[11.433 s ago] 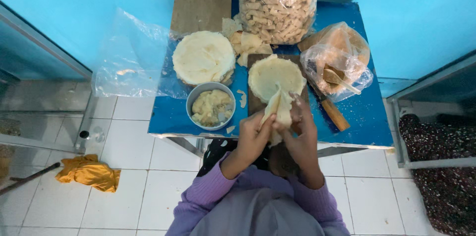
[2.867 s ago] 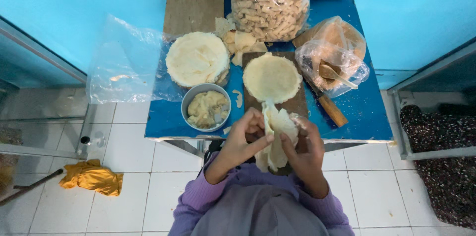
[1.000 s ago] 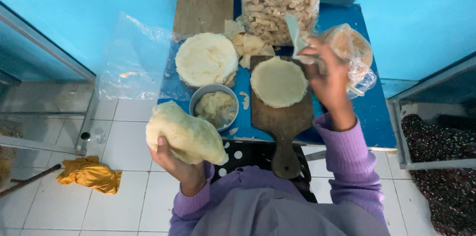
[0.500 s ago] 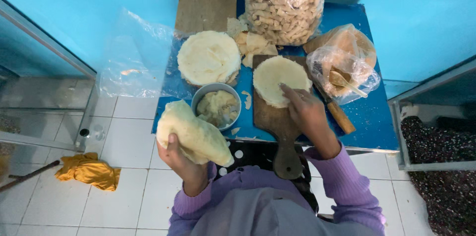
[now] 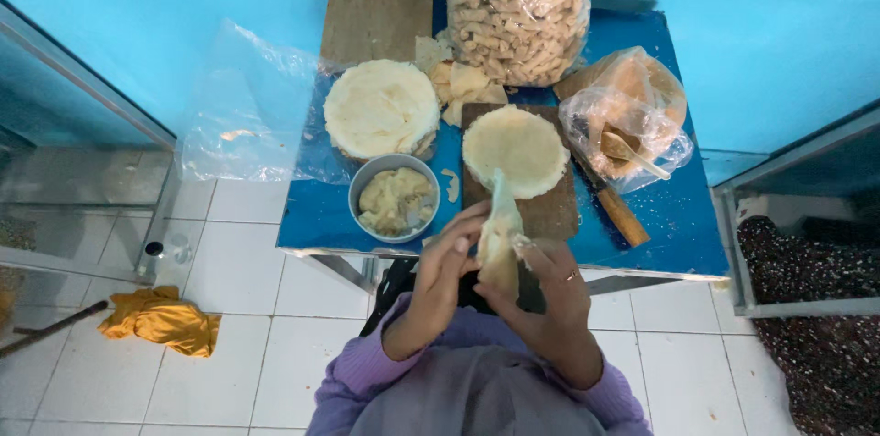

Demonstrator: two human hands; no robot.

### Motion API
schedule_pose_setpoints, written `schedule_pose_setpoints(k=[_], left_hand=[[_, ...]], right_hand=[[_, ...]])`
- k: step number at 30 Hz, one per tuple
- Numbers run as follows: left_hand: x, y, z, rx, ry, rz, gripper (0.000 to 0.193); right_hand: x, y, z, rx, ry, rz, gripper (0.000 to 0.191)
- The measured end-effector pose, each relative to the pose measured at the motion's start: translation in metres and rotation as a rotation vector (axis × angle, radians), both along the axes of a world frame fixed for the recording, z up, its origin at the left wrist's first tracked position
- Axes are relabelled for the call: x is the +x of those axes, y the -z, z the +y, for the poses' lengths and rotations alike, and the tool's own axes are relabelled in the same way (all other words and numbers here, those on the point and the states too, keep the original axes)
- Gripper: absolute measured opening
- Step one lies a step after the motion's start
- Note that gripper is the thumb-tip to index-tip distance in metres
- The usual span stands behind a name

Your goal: The person sits at a table and assembles filled snack rounds: they tear pieces from a large soft dough-like block, place filling from a bowl onto flat round pieces, press the rounds together into stacks, and finally cut a stacked round with a knife on a wooden board.

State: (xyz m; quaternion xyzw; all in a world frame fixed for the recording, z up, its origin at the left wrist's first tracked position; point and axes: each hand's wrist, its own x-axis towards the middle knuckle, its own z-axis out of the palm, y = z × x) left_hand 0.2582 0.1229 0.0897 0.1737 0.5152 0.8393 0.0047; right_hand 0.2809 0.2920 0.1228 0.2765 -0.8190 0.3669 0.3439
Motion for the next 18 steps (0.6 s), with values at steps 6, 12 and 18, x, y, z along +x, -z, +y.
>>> schedule_pose_setpoints(k=[6, 12, 18], left_hand=[[-0.005, -0.012, 0.009, -0.057, 0.010, 0.091, 0.038], [-0.009, -0.009, 0.011, -0.113, -0.004, 0.142, 0.033], [-0.011, 0.008, 0.013, -0.276, -0.123, 0.085, 0.012]], right_hand=[[-0.003, 0.022, 0.010, -0.271, 0.000, -0.289, 0.062], [-0.009, 0.039, 0.018, -0.640, -0.229, -0.521, 0.061], [-0.015, 0.046, 0.018, -0.721, -0.178, -0.515, 0.052]])
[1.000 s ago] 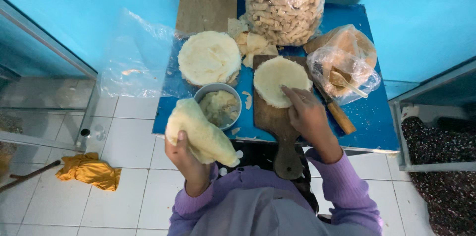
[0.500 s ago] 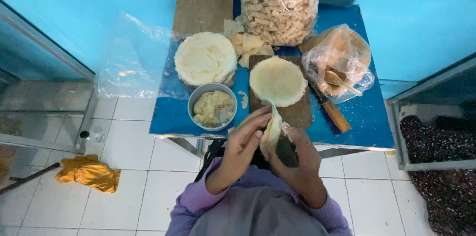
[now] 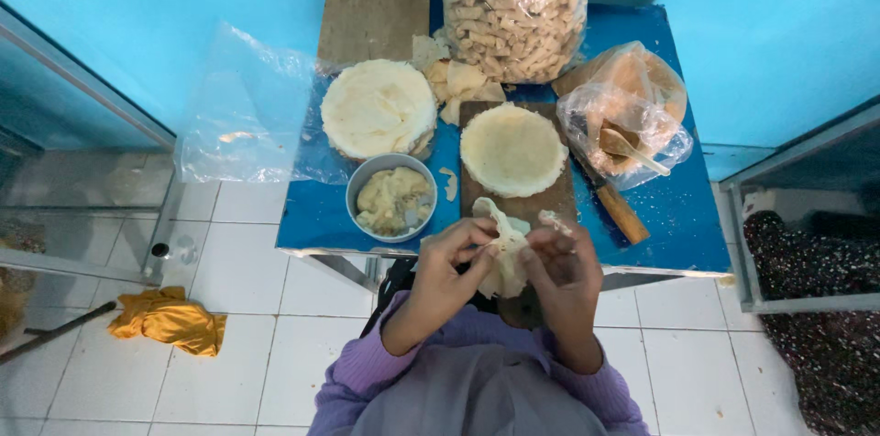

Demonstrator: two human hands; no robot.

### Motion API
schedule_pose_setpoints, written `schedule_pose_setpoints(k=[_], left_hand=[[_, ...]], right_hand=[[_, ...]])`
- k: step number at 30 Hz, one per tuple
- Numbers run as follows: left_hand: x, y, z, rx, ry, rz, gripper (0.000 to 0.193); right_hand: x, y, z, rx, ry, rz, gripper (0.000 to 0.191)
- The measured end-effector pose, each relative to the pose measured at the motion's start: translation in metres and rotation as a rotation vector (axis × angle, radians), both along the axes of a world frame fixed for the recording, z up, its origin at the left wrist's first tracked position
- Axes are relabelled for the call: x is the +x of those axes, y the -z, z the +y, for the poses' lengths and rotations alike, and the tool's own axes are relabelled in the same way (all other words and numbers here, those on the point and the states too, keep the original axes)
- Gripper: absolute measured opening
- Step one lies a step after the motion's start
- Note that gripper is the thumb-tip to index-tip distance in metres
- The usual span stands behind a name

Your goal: The person sits at a table and assembles filled snack rounds: they tear pieces from a large soft dough-like block, place filling from a bowl onto flat round pieces, press the rounds together into stacks, and finally cut a stacked round with a knife on a wooden board.

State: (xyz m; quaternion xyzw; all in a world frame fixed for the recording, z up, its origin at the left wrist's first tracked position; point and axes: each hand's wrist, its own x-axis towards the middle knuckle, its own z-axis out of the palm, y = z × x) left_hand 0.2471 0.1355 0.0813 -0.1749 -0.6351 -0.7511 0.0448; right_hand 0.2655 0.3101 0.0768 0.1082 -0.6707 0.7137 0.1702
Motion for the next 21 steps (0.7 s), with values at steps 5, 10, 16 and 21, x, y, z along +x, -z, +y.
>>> schedule_pose_setpoints(k=[5, 10, 16, 21], left_hand=[[-0.005, 0.019, -0.003, 0.168, 0.003, -0.105, 0.008], [-0.007, 0.018, -0.006, 0.333, -0.010, -0.052, 0.006], [0.010, 0.005, -0.010, -0.094, 0.028, 0.206, 0.008], [-0.001, 0.014, -0.019, 0.305, -0.009, -0.050, 0.003]], right_hand=[[-0.010, 0.000, 0.001, -0.175, 0.064, -0.089, 0.043], [-0.015, -0.008, 0.000, -0.393, -0.081, -0.161, 0.047], [-0.013, -0.014, -0.002, -0.073, -0.128, -0.076, 0.068], [-0.016, -0.014, 0.005, -0.272, -0.051, -0.123, 0.058]])
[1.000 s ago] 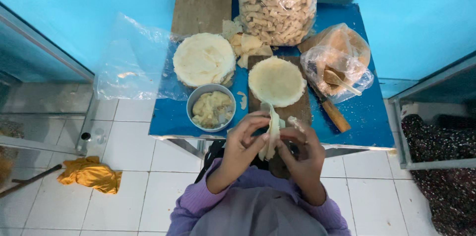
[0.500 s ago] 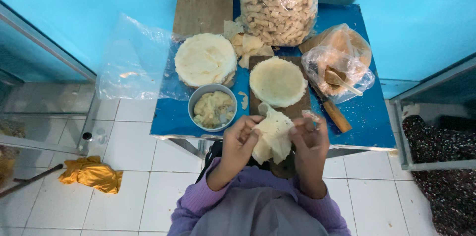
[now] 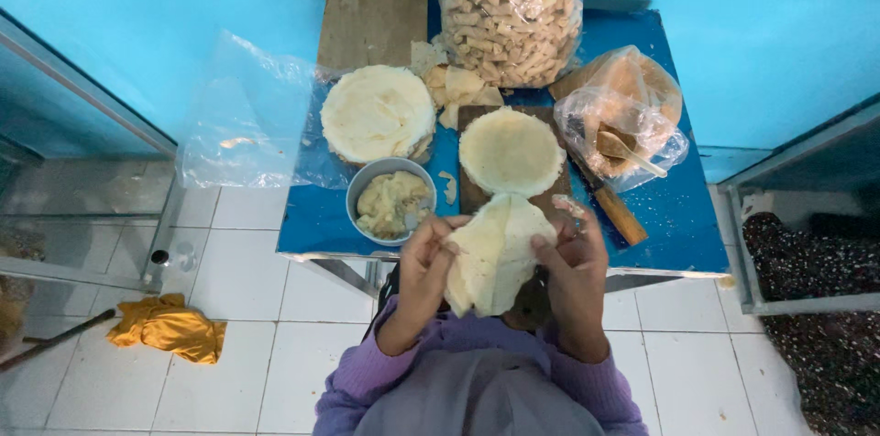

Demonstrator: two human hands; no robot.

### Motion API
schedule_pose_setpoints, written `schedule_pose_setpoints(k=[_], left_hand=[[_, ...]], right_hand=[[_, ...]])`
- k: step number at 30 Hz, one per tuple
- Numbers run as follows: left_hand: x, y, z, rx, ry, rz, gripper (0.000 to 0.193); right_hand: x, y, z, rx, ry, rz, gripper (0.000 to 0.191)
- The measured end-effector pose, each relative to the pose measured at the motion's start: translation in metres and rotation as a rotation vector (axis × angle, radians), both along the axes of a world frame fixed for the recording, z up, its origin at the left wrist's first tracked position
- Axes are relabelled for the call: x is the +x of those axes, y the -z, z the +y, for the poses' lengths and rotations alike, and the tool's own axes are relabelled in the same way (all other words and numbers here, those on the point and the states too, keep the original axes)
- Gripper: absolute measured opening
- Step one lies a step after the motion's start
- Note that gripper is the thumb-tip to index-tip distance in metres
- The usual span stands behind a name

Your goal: The person sits at a table and assembles filled snack rounds: they tear pieces from a large soft dough-like block, place filling from a bowl onto flat round pieces, press the rounds together into stacks, and finally cut a stacked round with a knife on a wooden board.

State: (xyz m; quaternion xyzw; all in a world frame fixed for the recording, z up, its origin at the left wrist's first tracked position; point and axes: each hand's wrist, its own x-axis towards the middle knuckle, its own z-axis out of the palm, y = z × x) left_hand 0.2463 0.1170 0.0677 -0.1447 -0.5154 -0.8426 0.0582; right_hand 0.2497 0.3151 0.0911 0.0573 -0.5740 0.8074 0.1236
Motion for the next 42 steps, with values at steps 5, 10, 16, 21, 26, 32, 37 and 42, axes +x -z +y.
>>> schedule_pose_setpoints(k=[5, 10, 16, 21, 26, 32, 37, 42], left_hand=[[-0.002, 0.013, -0.012, 0.449, -0.035, -0.011, 0.003], [0.003, 0.005, -0.020, 0.577, -0.079, -0.100, 0.012], [0.014, -0.013, -0.031, 0.564, -0.220, -0.075, 0.026], [0.018, -0.024, -0.044, 0.623, -0.320, -0.108, 0.037], [0.027, -0.036, -0.061, 0.573, -0.465, -0.064, 0.045], [0.038, -0.040, -0.074, 0.438, -0.695, 0.047, 0.046], [0.031, -0.033, -0.077, 0.496, -0.692, 0.043, 0.044], [0.029, -0.023, -0.077, 0.508, -0.677, 0.034, 0.040]], right_hand=[[-0.003, 0.002, 0.006, -0.246, 0.048, -0.115, 0.053], [-0.003, 0.013, 0.015, -0.327, 0.031, -0.001, 0.048], [-0.001, 0.015, 0.028, -0.400, 0.058, 0.058, 0.043], [0.002, 0.004, 0.035, -0.403, 0.148, 0.139, 0.041], [0.007, -0.006, 0.042, -0.334, 0.277, 0.286, 0.034], [-0.027, -0.059, 0.068, 0.371, 0.275, 0.222, 0.049], [-0.116, -0.101, 0.062, 0.520, 0.260, 0.415, 0.043], [-0.147, -0.078, 0.029, 0.987, 0.213, 0.707, 0.040]])
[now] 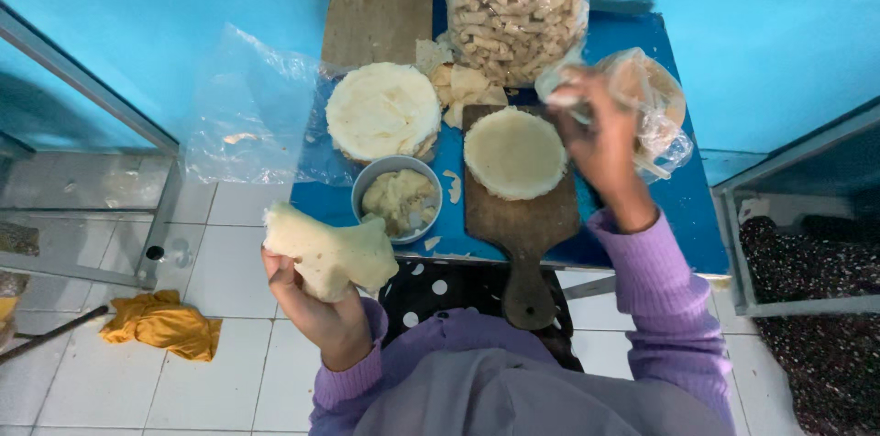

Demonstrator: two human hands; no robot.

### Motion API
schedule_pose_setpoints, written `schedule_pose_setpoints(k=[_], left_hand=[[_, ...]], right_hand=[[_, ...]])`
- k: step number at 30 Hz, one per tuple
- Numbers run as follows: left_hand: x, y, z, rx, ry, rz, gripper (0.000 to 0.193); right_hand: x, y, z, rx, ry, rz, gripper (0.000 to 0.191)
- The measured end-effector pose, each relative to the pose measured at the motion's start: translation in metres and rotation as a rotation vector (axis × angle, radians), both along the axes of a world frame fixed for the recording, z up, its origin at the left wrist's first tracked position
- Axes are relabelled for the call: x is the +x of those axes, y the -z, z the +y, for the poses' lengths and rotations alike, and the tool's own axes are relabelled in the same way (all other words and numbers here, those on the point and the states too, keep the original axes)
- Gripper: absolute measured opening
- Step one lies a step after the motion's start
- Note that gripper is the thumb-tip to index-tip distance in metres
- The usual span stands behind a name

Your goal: The person sits at a table and assembles filled snack rounds: they tear pieces from a large soft dough-like block, place filling from a bowl onto flat round pieces, press the rounds together into stacks, and finally cut a stacked round with a knife on a wooden board.

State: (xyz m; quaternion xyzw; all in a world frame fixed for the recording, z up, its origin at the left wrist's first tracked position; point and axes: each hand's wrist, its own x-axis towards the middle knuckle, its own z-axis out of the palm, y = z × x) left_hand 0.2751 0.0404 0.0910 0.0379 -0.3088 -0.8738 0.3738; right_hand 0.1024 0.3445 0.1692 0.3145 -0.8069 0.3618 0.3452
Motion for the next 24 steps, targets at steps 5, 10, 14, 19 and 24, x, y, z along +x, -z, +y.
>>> schedule_pose_setpoints(k=[5, 10, 14, 19, 24], left_hand=[[-0.003, 0.006, -0.006, 0.017, -0.008, -0.006, 0.037], [-0.003, 0.008, -0.005, 0.043, 0.006, -0.009, 0.035], [-0.002, 0.007, -0.004, 0.033, -0.005, -0.038, 0.035], [-0.002, 0.005, -0.002, -0.007, 0.028, 0.044, 0.027], [-0.002, 0.005, 0.000, 0.002, 0.033, -0.006, 0.030]], right_hand=[[0.024, 0.050, -0.014, 0.318, -0.035, -0.083, 0.033], [0.040, 0.065, -0.007, 0.363, -0.026, -0.064, 0.041], [0.046, 0.058, -0.008, 0.324, -0.012, -0.192, 0.040], [0.029, 0.040, -0.011, 0.229, -0.040, -0.267, 0.043], [-0.018, 0.029, -0.025, 0.380, -0.022, -0.220, 0.041]])
